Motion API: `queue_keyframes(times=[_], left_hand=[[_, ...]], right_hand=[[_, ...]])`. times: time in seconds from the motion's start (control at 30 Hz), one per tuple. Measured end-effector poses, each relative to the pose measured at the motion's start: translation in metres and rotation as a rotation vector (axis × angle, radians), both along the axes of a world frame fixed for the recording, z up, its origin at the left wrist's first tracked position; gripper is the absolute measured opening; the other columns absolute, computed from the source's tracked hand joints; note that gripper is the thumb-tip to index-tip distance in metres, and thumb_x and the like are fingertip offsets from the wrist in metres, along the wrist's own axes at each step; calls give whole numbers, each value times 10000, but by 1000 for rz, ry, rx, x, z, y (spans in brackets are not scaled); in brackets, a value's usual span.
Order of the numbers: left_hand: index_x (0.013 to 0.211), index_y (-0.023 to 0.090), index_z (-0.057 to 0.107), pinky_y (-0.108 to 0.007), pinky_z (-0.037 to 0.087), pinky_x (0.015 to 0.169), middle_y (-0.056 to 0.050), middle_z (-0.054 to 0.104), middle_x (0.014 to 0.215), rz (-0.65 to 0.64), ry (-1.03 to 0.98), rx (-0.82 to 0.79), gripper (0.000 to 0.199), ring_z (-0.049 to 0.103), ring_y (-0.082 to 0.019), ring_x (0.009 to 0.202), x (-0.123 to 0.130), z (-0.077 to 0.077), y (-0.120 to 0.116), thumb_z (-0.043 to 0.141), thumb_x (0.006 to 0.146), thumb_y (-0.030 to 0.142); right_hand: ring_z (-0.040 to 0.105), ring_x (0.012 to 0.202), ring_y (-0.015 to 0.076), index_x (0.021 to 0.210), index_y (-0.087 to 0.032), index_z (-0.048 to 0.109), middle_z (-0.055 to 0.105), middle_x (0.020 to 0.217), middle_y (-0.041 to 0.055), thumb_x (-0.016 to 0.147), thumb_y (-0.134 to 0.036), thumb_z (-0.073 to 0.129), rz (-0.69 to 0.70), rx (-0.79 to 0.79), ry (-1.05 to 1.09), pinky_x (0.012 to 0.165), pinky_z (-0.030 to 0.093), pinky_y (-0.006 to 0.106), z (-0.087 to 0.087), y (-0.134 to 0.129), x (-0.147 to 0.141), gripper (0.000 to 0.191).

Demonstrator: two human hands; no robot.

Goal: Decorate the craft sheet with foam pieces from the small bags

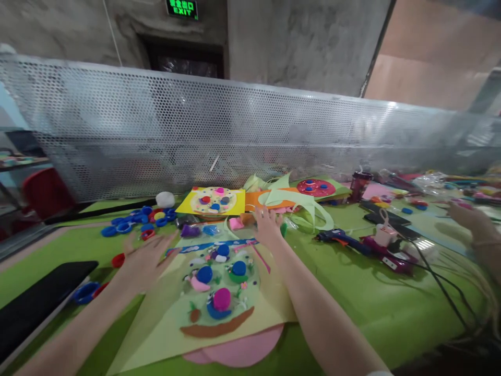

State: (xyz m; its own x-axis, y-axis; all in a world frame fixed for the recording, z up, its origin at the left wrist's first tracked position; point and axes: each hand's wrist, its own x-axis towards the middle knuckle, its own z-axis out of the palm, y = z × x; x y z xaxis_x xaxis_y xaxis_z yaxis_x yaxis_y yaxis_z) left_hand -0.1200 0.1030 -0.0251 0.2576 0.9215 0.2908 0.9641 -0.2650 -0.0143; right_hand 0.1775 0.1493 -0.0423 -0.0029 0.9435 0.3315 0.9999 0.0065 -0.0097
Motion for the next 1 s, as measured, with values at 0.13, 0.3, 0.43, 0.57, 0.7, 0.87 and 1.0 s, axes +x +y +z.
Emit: queue_keyframes(times=[0.13, 0.3, 0.43, 0.57, 0.7, 0.87, 1.0], left_hand=[[1196, 81, 514, -358, 451, 690, -95, 673, 723, 85, 16, 5, 498, 638, -268, 734, -1, 16, -11, 188, 924, 342], [817, 127, 600, -296, 452, 575, -16, 606, 647, 90, 48, -5, 387, 596, -167, 599, 5, 11, -16, 330, 961, 365], [711, 139, 579, -305, 462, 595, 26, 531, 551, -6, 82, 58, 379, 566, -153, 563, 13, 4, -12, 402, 944, 380], [824, 146, 608, -409, 430, 826, 53, 509, 487, -192, 84, 178, 283, 575, -174, 566, 24, 13, -2, 450, 915, 362], [887, 140, 610, -459, 352, 937, 14, 593, 538, -333, 29, 278, 296, 608, -197, 590, 42, 19, 7, 413, 885, 361], [909, 148, 601, -516, 253, 1000, -43, 655, 621, -396, -50, 336, 310, 624, -209, 639, 52, -1, 2, 368, 875, 349], [990, 179, 558, -543, 138, 1036, -28, 668, 679, -370, -146, 386, 225, 630, -231, 798, 43, -13, -1, 428, 871, 320]], right_hand=[[269, 1294, 322, 1411, -222, 245, 269, 1460, 137, 885, -298, 465, 142, 87, -54, 1003, 233, 550, 5, -4, -10, 575], [528, 1075, 241, 1207, -178, 493, 500, 1246, 86, 887, -306, 527, 277, 125, -110, 893, 441, 471, 2, -7, -22, 346], [568, 992, 213, 1163, -164, 522, 544, 1171, 80, 890, -300, 522, 279, 127, -103, 831, 485, 424, 2, -7, -20, 305], [567, 997, 214, 1170, -163, 514, 539, 1180, 83, 889, -300, 525, 287, 136, -62, 828, 486, 424, 2, -4, -13, 313], [574, 979, 207, 1155, -160, 522, 550, 1161, 81, 887, -300, 529, 286, 112, 50, 813, 493, 415, -3, 3, -10, 302], [554, 1024, 220, 1166, -169, 520, 531, 1197, 83, 888, -296, 528, 335, 153, 350, 852, 470, 440, 4, 3, -13, 306], [529, 1075, 225, 1183, -169, 473, 519, 1207, 105, 856, -268, 545, 363, 176, 729, 893, 448, 424, 20, -6, -26, 349]])
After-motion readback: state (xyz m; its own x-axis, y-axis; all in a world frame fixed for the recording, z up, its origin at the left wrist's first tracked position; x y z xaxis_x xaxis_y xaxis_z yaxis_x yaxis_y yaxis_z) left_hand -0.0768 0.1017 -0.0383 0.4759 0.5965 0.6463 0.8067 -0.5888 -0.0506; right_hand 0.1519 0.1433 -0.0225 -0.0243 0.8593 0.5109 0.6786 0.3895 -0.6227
